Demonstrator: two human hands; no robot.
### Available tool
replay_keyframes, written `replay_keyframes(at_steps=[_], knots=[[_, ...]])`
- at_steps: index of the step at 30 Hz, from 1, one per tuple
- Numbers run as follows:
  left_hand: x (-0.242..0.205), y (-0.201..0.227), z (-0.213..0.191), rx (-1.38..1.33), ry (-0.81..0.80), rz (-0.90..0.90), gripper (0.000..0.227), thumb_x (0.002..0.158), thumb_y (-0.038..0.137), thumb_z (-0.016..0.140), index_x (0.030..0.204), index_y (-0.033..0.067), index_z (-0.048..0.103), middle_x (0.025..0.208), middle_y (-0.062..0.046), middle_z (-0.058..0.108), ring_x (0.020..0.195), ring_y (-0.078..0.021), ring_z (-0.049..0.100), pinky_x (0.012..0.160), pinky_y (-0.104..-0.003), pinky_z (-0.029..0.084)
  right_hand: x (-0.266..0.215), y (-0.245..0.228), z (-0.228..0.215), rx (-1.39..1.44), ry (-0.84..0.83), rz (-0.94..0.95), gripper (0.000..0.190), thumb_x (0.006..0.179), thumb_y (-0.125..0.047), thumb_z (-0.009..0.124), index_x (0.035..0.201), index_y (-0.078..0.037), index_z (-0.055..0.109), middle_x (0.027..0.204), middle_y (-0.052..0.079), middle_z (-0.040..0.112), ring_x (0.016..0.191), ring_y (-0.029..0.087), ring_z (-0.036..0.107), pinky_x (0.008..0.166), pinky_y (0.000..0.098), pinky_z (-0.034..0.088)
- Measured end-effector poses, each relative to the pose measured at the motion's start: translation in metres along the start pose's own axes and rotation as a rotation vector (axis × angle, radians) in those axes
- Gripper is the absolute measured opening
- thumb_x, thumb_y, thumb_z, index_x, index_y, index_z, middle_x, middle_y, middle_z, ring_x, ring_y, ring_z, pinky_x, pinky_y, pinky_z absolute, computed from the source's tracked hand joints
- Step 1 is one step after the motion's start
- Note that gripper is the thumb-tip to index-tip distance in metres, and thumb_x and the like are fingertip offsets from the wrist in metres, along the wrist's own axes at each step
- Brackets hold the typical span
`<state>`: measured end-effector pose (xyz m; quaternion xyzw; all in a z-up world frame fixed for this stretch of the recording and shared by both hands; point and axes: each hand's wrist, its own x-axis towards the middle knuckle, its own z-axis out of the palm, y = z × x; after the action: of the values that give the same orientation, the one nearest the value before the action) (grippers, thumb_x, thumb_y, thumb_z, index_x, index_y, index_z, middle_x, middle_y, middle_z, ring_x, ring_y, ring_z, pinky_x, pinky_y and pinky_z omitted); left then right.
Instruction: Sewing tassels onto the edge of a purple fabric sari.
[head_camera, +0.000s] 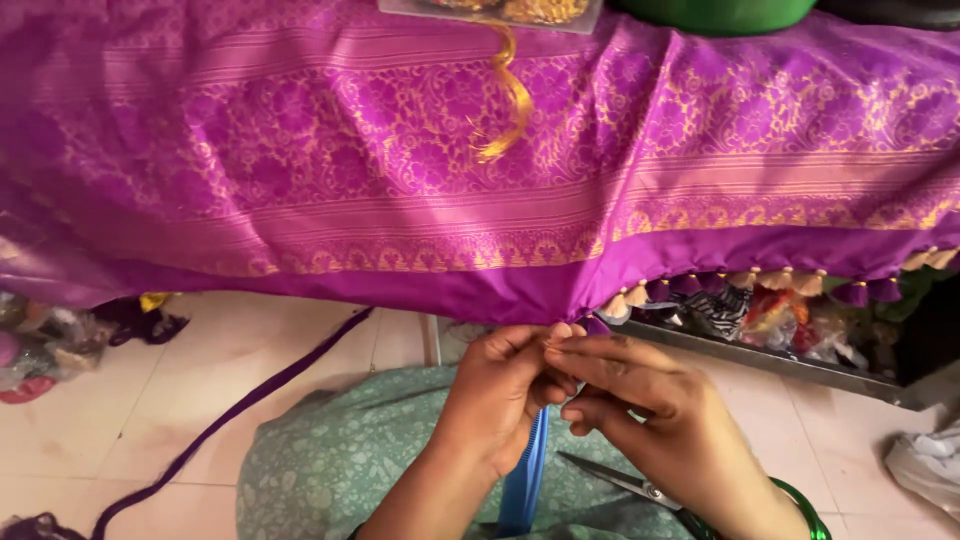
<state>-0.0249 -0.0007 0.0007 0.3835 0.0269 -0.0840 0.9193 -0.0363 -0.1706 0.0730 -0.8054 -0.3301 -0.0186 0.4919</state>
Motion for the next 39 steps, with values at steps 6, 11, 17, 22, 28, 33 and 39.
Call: replay_keyframes(at_steps=[6, 11, 17, 22, 28, 33, 39], knots=[[0.001, 0.003, 0.001, -0.029, 0.002, -0.024, 0.018, 0.096, 0.017, 0.07, 0.104, 0.0012, 0.076, 0.083, -0.003, 0.073, 0.062, -0.0082, 0.062, 0.057, -0.022, 0.052, 0.001, -0.001, 0.002, 0.049, -0.016, 0.027, 0.047, 0.079, 0.005, 0.076, 0.124, -0.008, 0.073, 0.13, 0.009, 0.072, 0.083, 0.012, 0.079, 0.068, 0.0266, 0.062], [0.002, 0.0, 0.002, -0.09, -0.04, -0.038, 0.018, 0.095, 0.017, 0.071, 0.103, 0.0016, 0.076, 0.085, -0.003, 0.073, 0.063, -0.0084, 0.063, 0.059, -0.023, 0.053, 0.001, 0.004, 0.004, -0.011, -0.013, -0.011, 0.048, 0.08, 0.006, 0.076, 0.126, -0.007, 0.073, 0.13, 0.009, 0.072, 0.091, 0.012, 0.077, 0.069, 0.0261, 0.062], [0.003, 0.011, -0.001, -0.104, 0.016, -0.041, 0.02, 0.094, 0.019, 0.071, 0.102, 0.0007, 0.075, 0.081, -0.004, 0.072, 0.065, -0.0105, 0.066, 0.06, -0.023, 0.053, -0.009, 0.017, 0.008, 0.196, 0.036, 0.091, 0.052, 0.08, 0.009, 0.073, 0.13, -0.004, 0.065, 0.119, 0.009, 0.065, 0.083, 0.013, 0.075, 0.063, 0.0253, 0.062], [0.004, 0.005, -0.004, -0.058, 0.037, -0.015, 0.021, 0.095, 0.019, 0.071, 0.102, -0.0001, 0.076, 0.076, -0.005, 0.07, 0.063, -0.011, 0.065, 0.059, -0.022, 0.052, -0.026, 0.063, 0.026, 0.506, 0.086, 0.243, 0.051, 0.087, 0.01, 0.072, 0.131, -0.005, 0.052, 0.103, 0.011, 0.071, 0.075, 0.016, 0.074, 0.06, 0.0286, 0.062], [0.01, 0.018, -0.008, 0.139, 0.099, 0.105, 0.023, 0.095, 0.019, 0.07, 0.102, -0.0028, 0.076, 0.073, -0.006, 0.069, 0.061, -0.0103, 0.064, 0.058, -0.023, 0.051, -0.014, 0.058, 0.029, 0.468, 0.137, 0.302, 0.034, 0.084, 0.007, 0.075, 0.115, -0.001, 0.063, 0.096, 0.01, 0.072, 0.086, 0.015, 0.07, 0.076, 0.0284, 0.058], [0.006, 0.042, -0.017, 0.328, 0.03, 0.094, 0.024, 0.095, 0.019, 0.069, 0.102, -0.0027, 0.077, 0.07, -0.004, 0.068, 0.06, -0.0106, 0.063, 0.057, -0.024, 0.051, -0.002, 0.034, -0.008, -0.26, -0.012, 0.066, 0.015, 0.085, -0.01, 0.083, 0.1, -0.01, 0.084, 0.092, -0.001, 0.077, 0.085, 0.012, 0.069, 0.069, 0.0256, 0.057], [0.009, 0.058, -0.018, 0.556, -0.149, 0.036, 0.019, 0.09, 0.016, 0.076, 0.095, -0.0014, 0.08, 0.069, -0.003, 0.067, 0.06, -0.0092, 0.06, 0.057, -0.027, 0.048, 0.048, -0.031, -0.035, -0.674, -0.074, -0.284, 0.016, 0.076, -0.004, 0.075, 0.092, -0.006, 0.074, 0.089, 0.007, 0.066, 0.083, 0.027, 0.065, 0.071, 0.0377, 0.052]])
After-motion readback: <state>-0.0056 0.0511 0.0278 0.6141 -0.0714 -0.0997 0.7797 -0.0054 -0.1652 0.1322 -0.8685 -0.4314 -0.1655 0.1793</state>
